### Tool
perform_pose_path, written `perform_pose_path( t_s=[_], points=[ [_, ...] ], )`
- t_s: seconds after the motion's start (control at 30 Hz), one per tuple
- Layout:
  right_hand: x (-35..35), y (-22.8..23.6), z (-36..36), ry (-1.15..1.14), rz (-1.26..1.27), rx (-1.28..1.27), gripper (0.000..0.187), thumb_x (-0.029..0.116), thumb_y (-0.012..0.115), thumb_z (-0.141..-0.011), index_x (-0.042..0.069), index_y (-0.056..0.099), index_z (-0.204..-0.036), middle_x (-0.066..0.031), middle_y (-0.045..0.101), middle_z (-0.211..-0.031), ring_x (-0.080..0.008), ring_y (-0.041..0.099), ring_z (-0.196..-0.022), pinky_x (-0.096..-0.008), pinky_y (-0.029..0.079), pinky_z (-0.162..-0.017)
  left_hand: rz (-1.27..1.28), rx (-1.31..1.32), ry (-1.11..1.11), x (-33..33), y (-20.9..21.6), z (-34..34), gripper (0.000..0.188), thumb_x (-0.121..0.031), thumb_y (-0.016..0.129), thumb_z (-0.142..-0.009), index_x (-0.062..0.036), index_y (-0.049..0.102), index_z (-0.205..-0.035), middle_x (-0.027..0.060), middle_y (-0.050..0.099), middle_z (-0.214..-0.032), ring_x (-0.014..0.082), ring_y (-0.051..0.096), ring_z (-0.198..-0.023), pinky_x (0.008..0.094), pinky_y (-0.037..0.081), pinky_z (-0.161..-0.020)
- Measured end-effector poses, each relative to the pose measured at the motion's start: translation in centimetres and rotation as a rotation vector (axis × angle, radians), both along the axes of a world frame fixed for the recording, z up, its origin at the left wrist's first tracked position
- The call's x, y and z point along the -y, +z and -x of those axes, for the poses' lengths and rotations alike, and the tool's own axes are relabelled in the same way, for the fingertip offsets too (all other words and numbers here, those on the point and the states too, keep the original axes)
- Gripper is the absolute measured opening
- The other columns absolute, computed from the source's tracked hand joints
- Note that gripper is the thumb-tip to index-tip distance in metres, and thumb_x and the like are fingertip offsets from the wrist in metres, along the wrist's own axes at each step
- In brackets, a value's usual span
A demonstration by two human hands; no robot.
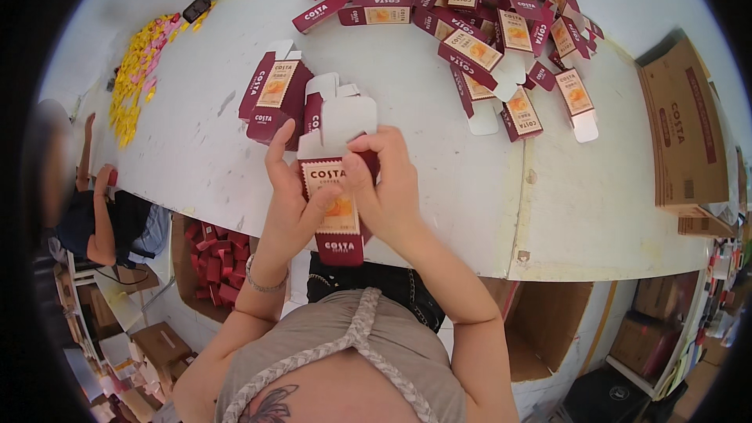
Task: The person repeatedly folds small maroon cardboard boxes labeled COSTA, aligning flaps and pressing them closed. They place finished boxes into a stack on the table and occasionally transfer them into a plastic bag. Another person is visible in the background working at the same table.
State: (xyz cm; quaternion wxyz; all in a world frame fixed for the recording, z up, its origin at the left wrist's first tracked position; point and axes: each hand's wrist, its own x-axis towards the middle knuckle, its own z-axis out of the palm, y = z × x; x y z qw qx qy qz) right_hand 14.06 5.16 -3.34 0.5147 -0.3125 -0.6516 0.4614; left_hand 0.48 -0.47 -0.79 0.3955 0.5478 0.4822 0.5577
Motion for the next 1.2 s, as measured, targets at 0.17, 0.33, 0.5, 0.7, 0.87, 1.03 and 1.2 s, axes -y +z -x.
perform_pose_path(
  t_s=[0.17, 0.33, 0.5, 0.7, 0.87, 1.03, 1.2],
  points=[
    [0.9, -0.3, 1.0, 0.049, 0.023, -0.133, 0.012, 0.011, 0.050, -0.094, 0.002, 0.052, -0.101, -0.0150, 0.053, -0.112, -0.0153, 0.056, -0.082, -0.0268, 0.046, -0.071, 0.031, 0.023, 0.074, 0.9, -1.0, -0.2, 0.058, -0.012, 0.064, -0.087, -0.0029, 0.027, -0.131, 0.0159, 0.045, -0.123, 0.0205, 0.053, -0.107, 0.0311, 0.047, -0.085],
    [1.0, -1.6, 0.8, 0.026, -0.004, -0.060, 0.013, 0.012, 0.048, -0.095, 0.001, 0.055, -0.094, -0.0129, 0.057, -0.107, -0.0160, 0.056, -0.087, -0.0269, 0.046, -0.074, -0.010, -0.238, 0.064, 0.6, -2.1, 0.8, 0.042, -0.014, 0.064, -0.086, -0.0010, 0.043, -0.120, 0.0120, 0.047, -0.121, 0.0169, 0.054, -0.105, 0.0276, 0.048, -0.082],
    [1.0, 0.7, 1.5, 0.097, 0.167, -0.324, 0.016, 0.013, 0.051, -0.094, -0.001, 0.058, -0.093, -0.0093, 0.058, -0.108, -0.0146, 0.056, -0.096, -0.0276, 0.046, -0.081, 0.249, 0.018, -0.081, 1.0, 0.6, 0.9, 0.038, -0.010, 0.064, -0.086, -0.0012, 0.044, -0.117, 0.0132, 0.047, -0.126, 0.0155, 0.051, -0.107, 0.0288, 0.046, -0.088],
    [-0.6, 2.7, -0.1, 0.351, 0.526, -0.250, 0.021, 0.010, 0.062, -0.089, -0.002, 0.066, -0.106, -0.0097, 0.063, -0.110, -0.0139, 0.058, -0.101, -0.0268, 0.046, -0.088, -0.043, -0.001, 0.021, 0.7, -0.8, 1.2, 0.053, -0.004, 0.068, -0.082, -0.0031, 0.036, -0.124, 0.0177, 0.036, -0.143, 0.0197, 0.049, -0.119, 0.0326, 0.045, -0.094],
    [-0.8, 3.6, -0.7, 0.358, 0.556, -0.149, 0.024, 0.008, 0.064, -0.086, 0.001, 0.066, -0.109, -0.0118, 0.061, -0.117, -0.0150, 0.058, -0.103, -0.0267, 0.048, -0.086, -0.079, -0.112, -0.007, 1.0, 0.3, 1.0, 0.056, -0.007, 0.071, -0.080, -0.0031, 0.037, -0.124, 0.0159, 0.039, -0.142, 0.0214, 0.051, -0.118, 0.0328, 0.047, -0.091],
    [0.7, 2.5, -1.1, 0.273, 0.040, 0.120, 0.030, 0.010, 0.066, -0.085, 0.002, 0.064, -0.114, -0.0149, 0.063, -0.114, -0.0188, 0.060, -0.101, -0.0281, 0.051, -0.081, 0.014, -0.210, -0.066, 1.4, -0.1, 2.5, 0.055, -0.007, 0.070, -0.079, -0.0032, 0.038, -0.124, 0.0157, 0.041, -0.140, 0.0196, 0.054, -0.113, 0.0274, 0.049, -0.082],
    [-2.4, 3.2, -1.7, 0.472, 0.256, 0.360, 0.033, 0.018, 0.061, -0.089, -0.002, 0.062, -0.115, -0.0135, 0.062, -0.116, -0.0180, 0.063, -0.097, -0.0309, 0.051, -0.080, 0.046, 0.050, -0.006, 1.8, -2.9, 3.4, 0.046, -0.008, 0.060, -0.087, -0.0046, 0.036, -0.127, 0.0124, 0.025, -0.149, 0.0204, 0.045, -0.122, 0.0285, 0.045, -0.088]
  ],
)
